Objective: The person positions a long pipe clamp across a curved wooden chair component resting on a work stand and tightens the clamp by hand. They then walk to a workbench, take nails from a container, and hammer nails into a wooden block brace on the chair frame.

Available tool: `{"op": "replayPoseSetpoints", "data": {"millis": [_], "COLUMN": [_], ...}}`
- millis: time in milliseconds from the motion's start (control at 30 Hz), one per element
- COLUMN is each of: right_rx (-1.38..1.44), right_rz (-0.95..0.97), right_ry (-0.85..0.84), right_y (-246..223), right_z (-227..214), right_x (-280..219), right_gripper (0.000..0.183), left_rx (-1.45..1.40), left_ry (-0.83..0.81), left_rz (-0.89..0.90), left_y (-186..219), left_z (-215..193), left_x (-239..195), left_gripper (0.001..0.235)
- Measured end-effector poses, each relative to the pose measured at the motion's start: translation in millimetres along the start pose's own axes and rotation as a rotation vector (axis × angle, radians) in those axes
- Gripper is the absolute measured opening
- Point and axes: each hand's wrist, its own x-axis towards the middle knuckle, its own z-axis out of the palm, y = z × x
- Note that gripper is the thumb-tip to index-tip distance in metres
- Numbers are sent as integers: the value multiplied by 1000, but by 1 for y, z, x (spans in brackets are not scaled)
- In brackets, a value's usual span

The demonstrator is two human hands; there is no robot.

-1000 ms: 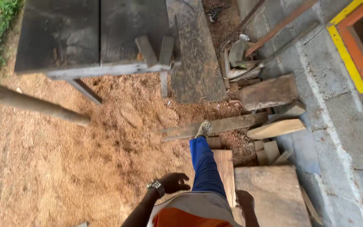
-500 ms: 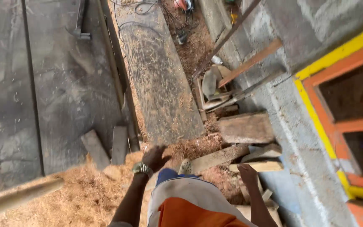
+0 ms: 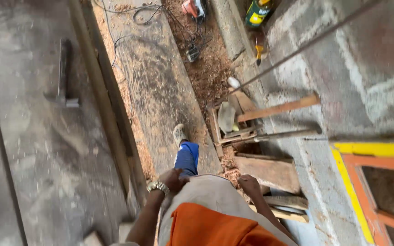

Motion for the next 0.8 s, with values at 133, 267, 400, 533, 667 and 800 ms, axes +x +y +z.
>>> {"op": "replayPoseSetpoints", "data": {"millis": [133,267,400,533,667,800], "right_rx": [-120,370,387,236,240,65], "right_rz": [37,148,108,266,430,418], "right_ry": [-88,63,54,-51,-111,-223], "right_y": [-94,-201,-208,-250,-340,-385], "right_z": [-18,-50,-47,-29,-28,-25], "right_x": [86,136,215,269,313,414], "right_gripper": [44,38,32,35,36,35], "left_rx": [128,107,49,6,-96,-64], "left_ry": [35,236,372,278,55,-44], "left_rz": [-105,-39,78,-1,66,16], "left_y": [9,10,30,51,28,5], "left_z": [-158,-276,-346,-381,-392,-445], "left_x": [51,105,144,182,257,331], "left_gripper": [63,60,59,57,53,46]}}
